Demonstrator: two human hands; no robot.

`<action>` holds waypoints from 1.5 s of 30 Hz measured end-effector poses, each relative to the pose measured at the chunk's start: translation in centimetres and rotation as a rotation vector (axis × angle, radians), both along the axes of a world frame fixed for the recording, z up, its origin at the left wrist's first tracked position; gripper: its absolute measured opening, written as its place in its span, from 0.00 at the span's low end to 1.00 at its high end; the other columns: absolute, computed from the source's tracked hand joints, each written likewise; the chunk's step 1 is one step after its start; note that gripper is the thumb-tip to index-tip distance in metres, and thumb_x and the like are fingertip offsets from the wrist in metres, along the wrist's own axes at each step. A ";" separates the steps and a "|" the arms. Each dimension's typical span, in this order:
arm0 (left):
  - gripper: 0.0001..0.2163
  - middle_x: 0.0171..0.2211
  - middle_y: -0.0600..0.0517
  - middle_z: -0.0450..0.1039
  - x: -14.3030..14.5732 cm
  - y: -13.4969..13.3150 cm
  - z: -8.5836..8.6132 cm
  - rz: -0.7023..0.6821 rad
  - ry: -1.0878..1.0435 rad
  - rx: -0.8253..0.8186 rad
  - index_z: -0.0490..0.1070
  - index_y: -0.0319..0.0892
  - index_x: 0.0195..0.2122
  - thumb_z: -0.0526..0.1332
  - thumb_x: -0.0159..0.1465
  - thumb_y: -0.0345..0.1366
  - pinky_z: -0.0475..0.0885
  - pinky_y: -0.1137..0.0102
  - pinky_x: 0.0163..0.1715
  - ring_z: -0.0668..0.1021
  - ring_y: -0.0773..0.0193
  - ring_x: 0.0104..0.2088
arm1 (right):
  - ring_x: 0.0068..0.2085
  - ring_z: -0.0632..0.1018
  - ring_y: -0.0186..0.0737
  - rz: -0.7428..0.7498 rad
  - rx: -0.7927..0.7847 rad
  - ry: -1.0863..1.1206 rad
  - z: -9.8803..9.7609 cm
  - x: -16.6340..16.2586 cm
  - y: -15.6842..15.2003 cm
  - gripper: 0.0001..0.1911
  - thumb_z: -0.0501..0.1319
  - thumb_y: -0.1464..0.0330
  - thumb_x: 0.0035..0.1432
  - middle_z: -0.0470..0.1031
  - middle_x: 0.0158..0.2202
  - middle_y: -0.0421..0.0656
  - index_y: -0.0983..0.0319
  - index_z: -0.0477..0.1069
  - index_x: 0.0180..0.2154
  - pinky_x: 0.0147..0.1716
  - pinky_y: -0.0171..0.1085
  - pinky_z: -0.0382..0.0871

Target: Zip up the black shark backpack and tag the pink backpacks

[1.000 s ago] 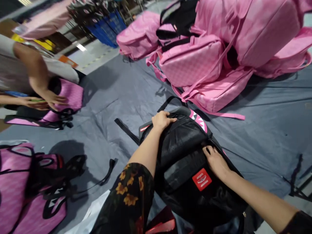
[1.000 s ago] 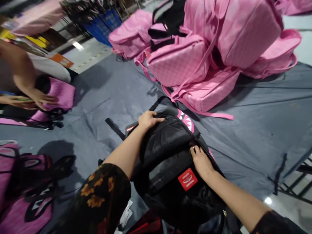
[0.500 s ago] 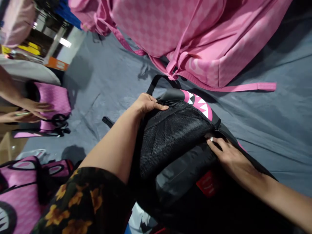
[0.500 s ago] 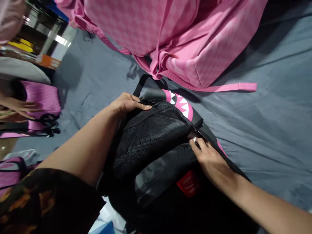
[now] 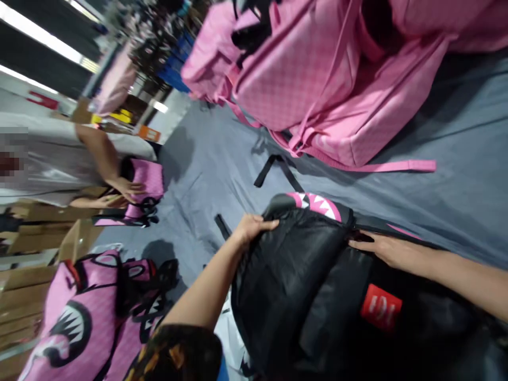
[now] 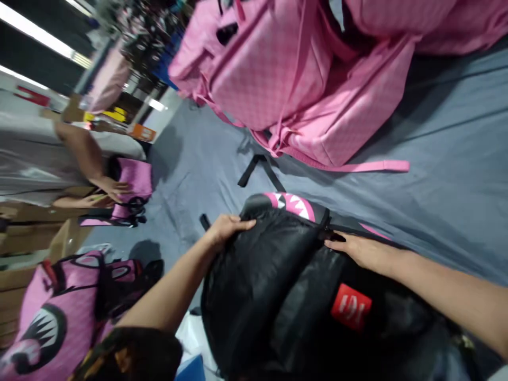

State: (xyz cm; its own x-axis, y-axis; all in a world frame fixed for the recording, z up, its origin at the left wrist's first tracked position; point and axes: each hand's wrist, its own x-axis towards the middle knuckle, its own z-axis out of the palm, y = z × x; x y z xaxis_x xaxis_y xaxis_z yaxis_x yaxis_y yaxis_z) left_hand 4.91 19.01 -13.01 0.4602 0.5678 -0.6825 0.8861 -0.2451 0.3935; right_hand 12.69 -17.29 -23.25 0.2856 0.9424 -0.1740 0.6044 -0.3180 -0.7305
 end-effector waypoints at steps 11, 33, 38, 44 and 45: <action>0.15 0.53 0.39 0.72 -5.9 -5.2 1.1 -0.095 -0.297 0.491 0.67 0.43 0.21 0.71 0.52 0.44 0.70 0.55 0.59 0.74 0.46 0.56 | 0.50 0.78 0.59 -0.316 -0.242 -0.371 5.1 -6.4 4.2 0.18 0.52 0.68 0.68 0.78 0.48 0.60 0.70 0.75 0.50 0.49 0.53 0.72; 0.19 0.52 0.42 0.78 5.3 -13.3 -2.2 -1.195 -0.105 0.468 0.73 0.43 0.55 0.65 0.62 0.38 0.74 0.59 0.53 0.79 0.49 0.53 | 0.42 0.82 0.39 -0.251 -0.063 -0.086 1.9 -4.3 2.9 0.32 0.45 0.84 0.58 0.78 0.47 0.50 0.63 0.70 0.59 0.43 0.34 0.75; 0.18 0.55 0.46 0.76 4.9 -13.0 -3.4 -1.148 -0.168 0.444 0.71 0.45 0.56 0.62 0.65 0.40 0.72 0.61 0.54 0.76 0.51 0.55 | 0.48 0.82 0.46 -0.251 -0.125 -0.312 0.7 -6.6 2.9 0.37 0.45 0.87 0.52 0.74 0.56 0.57 0.70 0.66 0.62 0.49 0.39 0.77; 0.20 0.51 0.45 0.73 4.6 -12.8 -4.2 -1.096 -0.268 0.449 0.71 0.44 0.50 0.68 0.61 0.47 0.70 0.58 0.53 0.74 0.49 0.53 | 0.51 0.81 0.52 -0.321 -0.173 -0.328 1.3 -7.7 3.0 0.40 0.45 0.85 0.53 0.68 0.63 0.57 0.64 0.62 0.66 0.52 0.46 0.77; 0.24 0.52 0.45 0.72 4.7 -12.8 -4.3 -1.082 -0.273 0.433 0.70 0.44 0.51 0.69 0.59 0.50 0.70 0.57 0.53 0.73 0.48 0.53 | 0.52 0.80 0.53 -0.331 -0.178 -0.319 1.3 -7.8 3.0 0.41 0.45 0.85 0.53 0.68 0.64 0.56 0.63 0.60 0.67 0.53 0.47 0.77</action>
